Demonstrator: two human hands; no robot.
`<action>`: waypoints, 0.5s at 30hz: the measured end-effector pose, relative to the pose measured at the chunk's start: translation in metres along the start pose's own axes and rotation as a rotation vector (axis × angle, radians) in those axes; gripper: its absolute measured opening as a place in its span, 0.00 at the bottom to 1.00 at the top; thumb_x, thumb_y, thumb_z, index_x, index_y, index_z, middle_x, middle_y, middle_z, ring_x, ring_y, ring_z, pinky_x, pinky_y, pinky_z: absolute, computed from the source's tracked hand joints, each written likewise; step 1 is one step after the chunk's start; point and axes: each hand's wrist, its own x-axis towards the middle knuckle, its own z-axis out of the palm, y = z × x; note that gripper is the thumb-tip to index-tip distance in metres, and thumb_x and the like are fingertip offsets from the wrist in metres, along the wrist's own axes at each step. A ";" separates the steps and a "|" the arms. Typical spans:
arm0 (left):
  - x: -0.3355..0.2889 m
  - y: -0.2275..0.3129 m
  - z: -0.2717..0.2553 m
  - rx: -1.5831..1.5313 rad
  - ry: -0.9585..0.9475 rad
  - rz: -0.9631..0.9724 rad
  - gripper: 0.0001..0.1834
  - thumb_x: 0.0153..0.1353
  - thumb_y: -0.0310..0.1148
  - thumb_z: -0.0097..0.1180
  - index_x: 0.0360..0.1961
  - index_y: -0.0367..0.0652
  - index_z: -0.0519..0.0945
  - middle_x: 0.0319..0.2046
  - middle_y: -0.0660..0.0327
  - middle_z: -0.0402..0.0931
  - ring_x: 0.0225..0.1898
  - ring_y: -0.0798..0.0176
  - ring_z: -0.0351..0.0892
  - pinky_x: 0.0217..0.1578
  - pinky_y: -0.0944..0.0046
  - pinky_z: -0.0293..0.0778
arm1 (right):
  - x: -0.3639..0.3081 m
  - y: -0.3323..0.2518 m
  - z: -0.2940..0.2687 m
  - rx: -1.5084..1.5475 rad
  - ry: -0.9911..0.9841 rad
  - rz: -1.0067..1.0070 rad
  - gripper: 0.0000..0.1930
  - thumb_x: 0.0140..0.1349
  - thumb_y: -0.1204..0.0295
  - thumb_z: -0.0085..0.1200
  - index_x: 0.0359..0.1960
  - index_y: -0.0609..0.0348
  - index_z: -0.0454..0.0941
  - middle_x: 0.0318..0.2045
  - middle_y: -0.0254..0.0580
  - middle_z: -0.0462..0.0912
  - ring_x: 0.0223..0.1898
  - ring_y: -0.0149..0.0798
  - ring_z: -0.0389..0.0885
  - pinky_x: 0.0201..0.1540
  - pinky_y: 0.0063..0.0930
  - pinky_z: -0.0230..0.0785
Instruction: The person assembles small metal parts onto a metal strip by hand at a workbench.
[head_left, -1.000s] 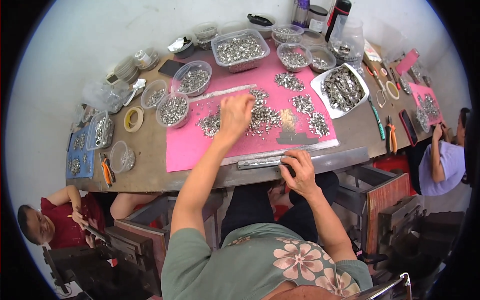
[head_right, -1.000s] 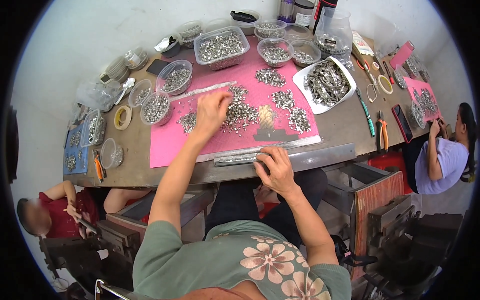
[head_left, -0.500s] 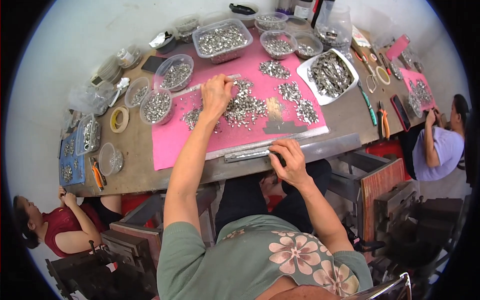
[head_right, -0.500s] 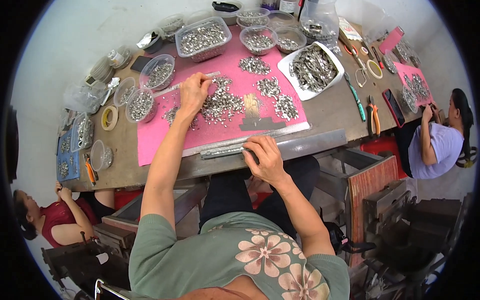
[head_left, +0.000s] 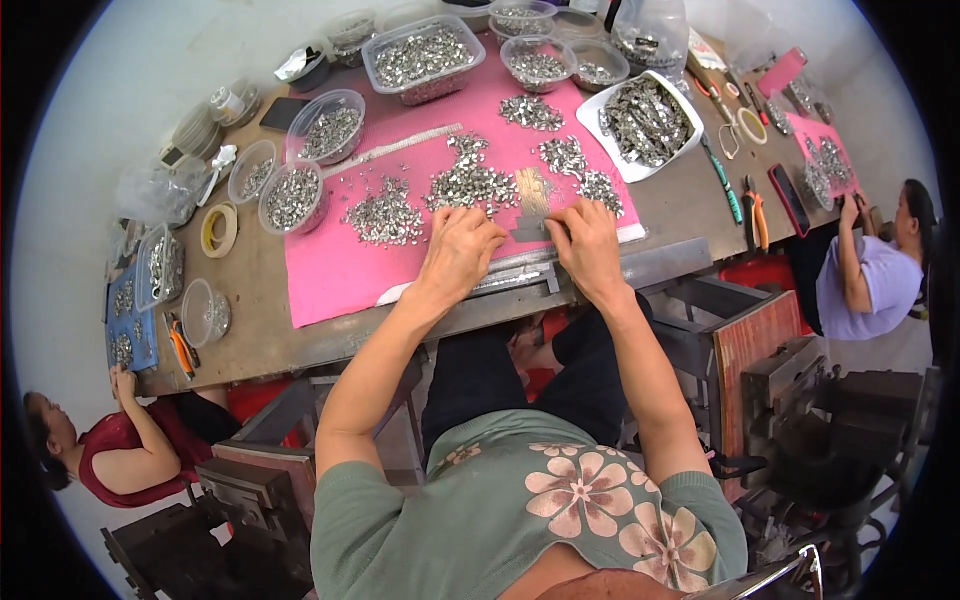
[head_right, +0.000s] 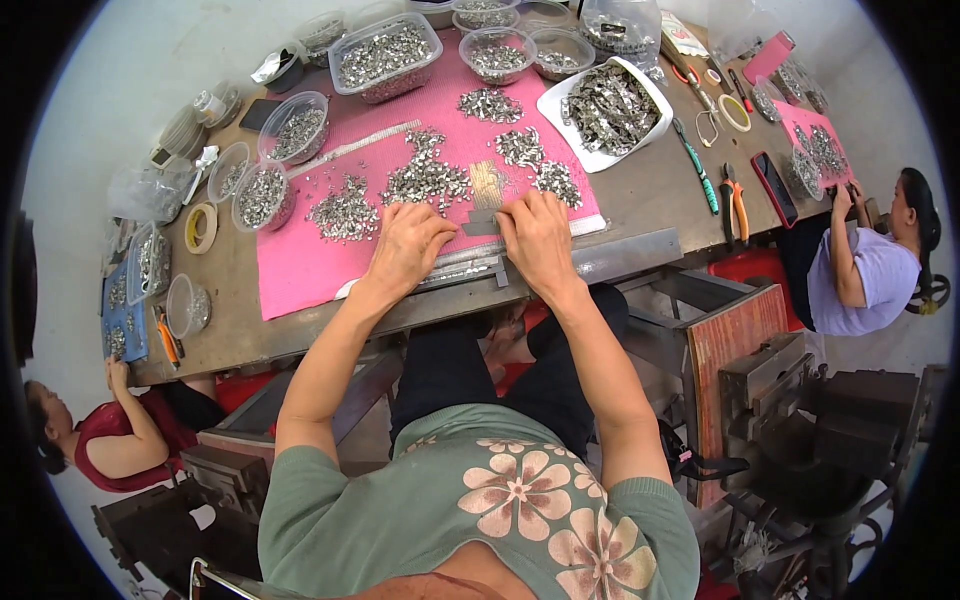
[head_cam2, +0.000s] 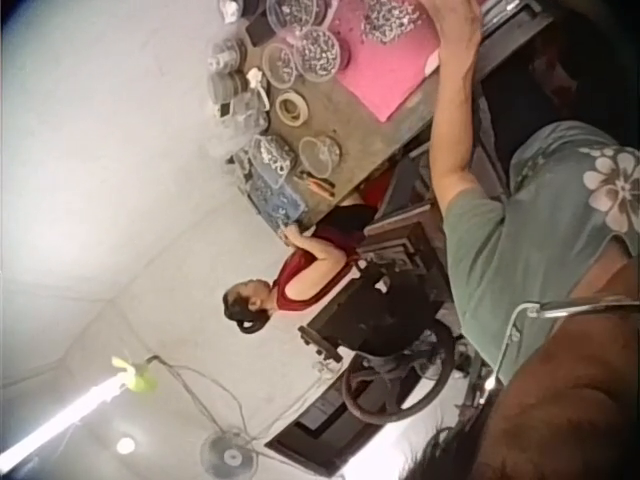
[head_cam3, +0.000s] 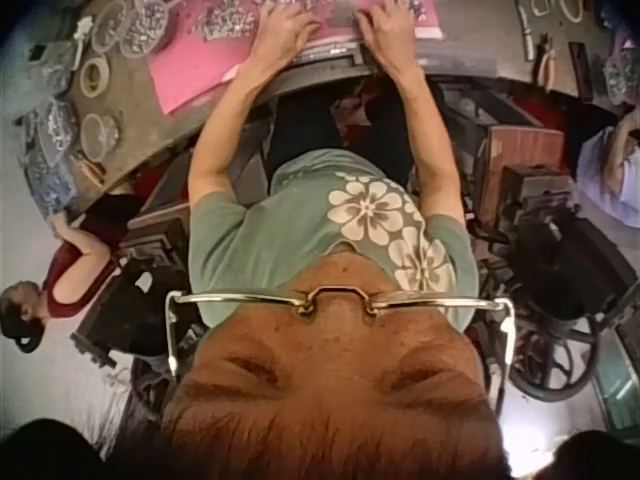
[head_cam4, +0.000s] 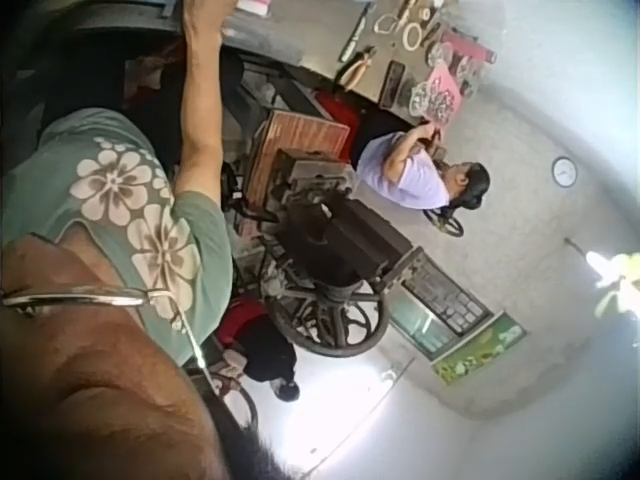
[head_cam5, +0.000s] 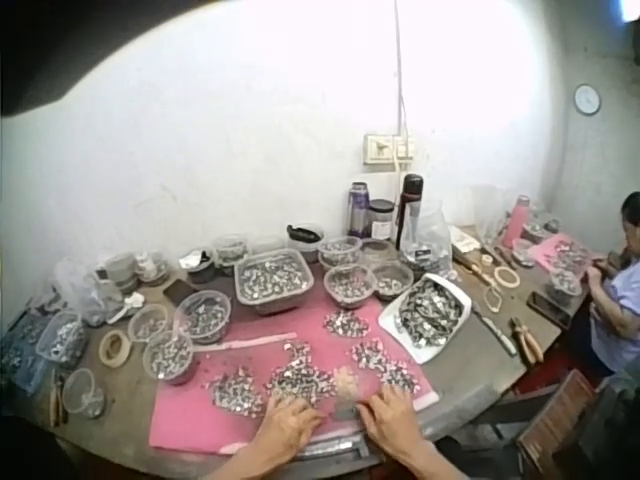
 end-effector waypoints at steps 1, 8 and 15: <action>-0.001 0.000 0.001 -0.029 0.011 -0.026 0.03 0.59 0.29 0.68 0.35 0.45 0.87 0.30 0.62 0.77 0.39 0.58 0.77 0.52 0.55 0.65 | 0.001 0.000 0.003 -0.068 -0.024 -0.015 0.05 0.57 0.74 0.67 0.34 0.57 0.83 0.33 0.41 0.77 0.40 0.47 0.75 0.45 0.42 0.65; -0.002 0.001 0.008 0.033 0.090 -0.103 0.06 0.59 0.32 0.68 0.36 0.44 0.85 0.31 0.62 0.78 0.38 0.56 0.78 0.52 0.52 0.63 | 0.005 0.004 0.009 -0.138 -0.049 0.039 0.06 0.55 0.73 0.67 0.32 0.57 0.82 0.33 0.41 0.77 0.40 0.48 0.76 0.45 0.43 0.66; -0.005 0.009 0.005 0.036 0.078 -0.075 0.04 0.62 0.28 0.63 0.36 0.43 0.80 0.32 0.60 0.78 0.36 0.54 0.77 0.49 0.52 0.64 | 0.000 -0.008 -0.003 0.023 -0.025 -0.090 0.06 0.59 0.78 0.62 0.36 0.61 0.77 0.33 0.45 0.76 0.39 0.49 0.76 0.45 0.42 0.66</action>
